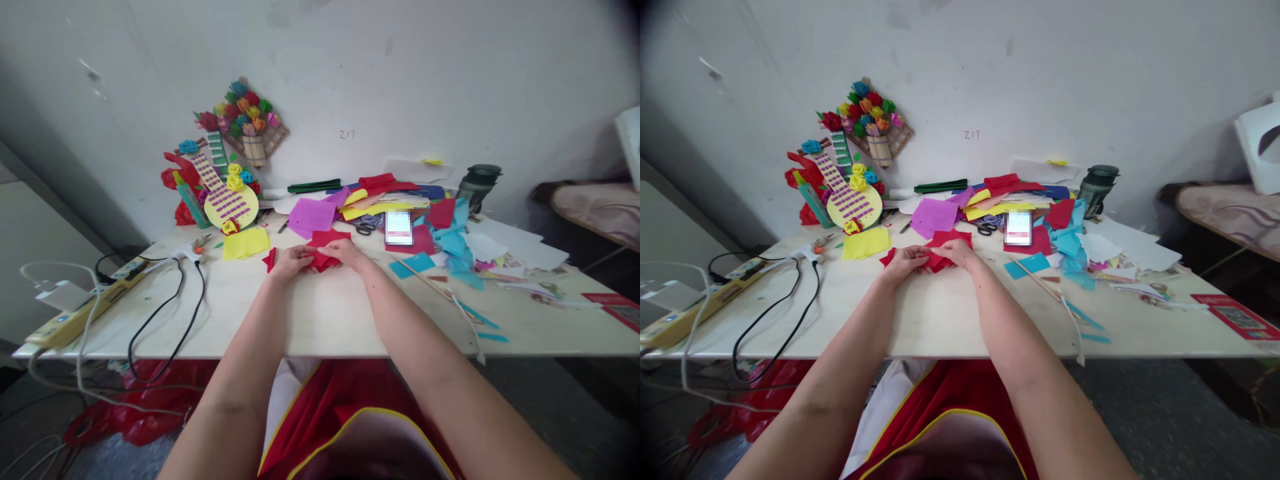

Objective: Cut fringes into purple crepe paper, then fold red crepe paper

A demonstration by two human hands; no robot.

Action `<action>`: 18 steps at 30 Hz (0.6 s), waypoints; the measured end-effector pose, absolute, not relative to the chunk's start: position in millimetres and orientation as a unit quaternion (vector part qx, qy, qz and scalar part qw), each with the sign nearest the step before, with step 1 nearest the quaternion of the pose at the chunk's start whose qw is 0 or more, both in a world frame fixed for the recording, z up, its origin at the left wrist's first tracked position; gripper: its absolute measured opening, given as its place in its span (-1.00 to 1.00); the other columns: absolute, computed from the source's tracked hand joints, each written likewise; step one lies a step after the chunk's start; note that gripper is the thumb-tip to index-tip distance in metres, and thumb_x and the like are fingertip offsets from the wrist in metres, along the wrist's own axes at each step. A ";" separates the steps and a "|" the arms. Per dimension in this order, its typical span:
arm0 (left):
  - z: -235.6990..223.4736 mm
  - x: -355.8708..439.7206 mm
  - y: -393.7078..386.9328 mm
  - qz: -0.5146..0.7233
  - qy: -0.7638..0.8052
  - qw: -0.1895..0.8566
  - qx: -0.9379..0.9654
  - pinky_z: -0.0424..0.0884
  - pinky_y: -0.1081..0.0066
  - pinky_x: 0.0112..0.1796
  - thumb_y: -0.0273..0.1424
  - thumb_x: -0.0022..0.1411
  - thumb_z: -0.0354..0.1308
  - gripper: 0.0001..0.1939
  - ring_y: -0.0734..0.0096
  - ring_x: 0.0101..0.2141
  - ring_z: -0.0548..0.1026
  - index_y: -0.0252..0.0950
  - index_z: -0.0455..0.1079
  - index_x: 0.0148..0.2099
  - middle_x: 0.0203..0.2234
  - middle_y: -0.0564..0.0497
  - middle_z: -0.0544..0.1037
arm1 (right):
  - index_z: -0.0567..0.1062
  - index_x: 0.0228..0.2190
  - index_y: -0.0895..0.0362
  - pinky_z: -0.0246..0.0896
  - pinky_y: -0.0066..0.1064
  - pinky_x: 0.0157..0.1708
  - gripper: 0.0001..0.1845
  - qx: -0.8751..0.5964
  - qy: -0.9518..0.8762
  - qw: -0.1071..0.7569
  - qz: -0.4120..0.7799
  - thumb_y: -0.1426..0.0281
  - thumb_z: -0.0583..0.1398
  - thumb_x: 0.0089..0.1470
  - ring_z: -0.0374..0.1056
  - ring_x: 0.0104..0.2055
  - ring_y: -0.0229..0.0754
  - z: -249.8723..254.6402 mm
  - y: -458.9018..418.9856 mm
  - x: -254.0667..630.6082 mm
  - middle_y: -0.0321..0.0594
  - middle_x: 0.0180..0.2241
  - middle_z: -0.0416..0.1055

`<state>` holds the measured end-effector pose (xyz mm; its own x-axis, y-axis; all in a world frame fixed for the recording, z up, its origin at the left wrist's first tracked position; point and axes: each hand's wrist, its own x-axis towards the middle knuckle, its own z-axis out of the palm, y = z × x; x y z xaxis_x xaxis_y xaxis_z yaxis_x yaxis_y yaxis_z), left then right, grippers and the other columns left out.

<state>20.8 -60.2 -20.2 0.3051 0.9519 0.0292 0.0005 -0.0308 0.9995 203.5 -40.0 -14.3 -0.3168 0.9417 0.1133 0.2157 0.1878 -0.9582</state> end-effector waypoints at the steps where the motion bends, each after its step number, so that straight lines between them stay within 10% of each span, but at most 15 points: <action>1: -19.5 21.5 -60.9 0.419 0.409 0.562 0.585 0.42 0.46 -0.48 -0.46 -0.03 0.26 -0.59 0.40 -0.56 0.50 -0.44 0.35 -0.09 -0.60 -0.05 0.53 | 0.43 -0.62 0.20 0.07 -0.59 -0.74 -0.71 -0.437 -0.680 0.376 0.453 0.20 0.27 -0.20 0.18 -0.69 -0.38 -15.7 -39.5 202.8 -0.36 -0.72 0.26; 18: -23.8 20.8 -54.6 0.492 0.398 0.580 0.513 0.44 0.39 -0.47 -0.03 0.10 0.08 -0.43 0.30 -0.51 0.52 -0.45 0.35 -0.07 -0.52 -0.13 0.54 | 0.36 -0.65 0.17 0.09 -0.57 -0.75 -0.68 -0.410 -0.635 0.413 0.508 0.22 0.30 -0.19 0.20 -0.73 -0.38 -25.7 -33.7 196.2 -0.36 -0.74 0.33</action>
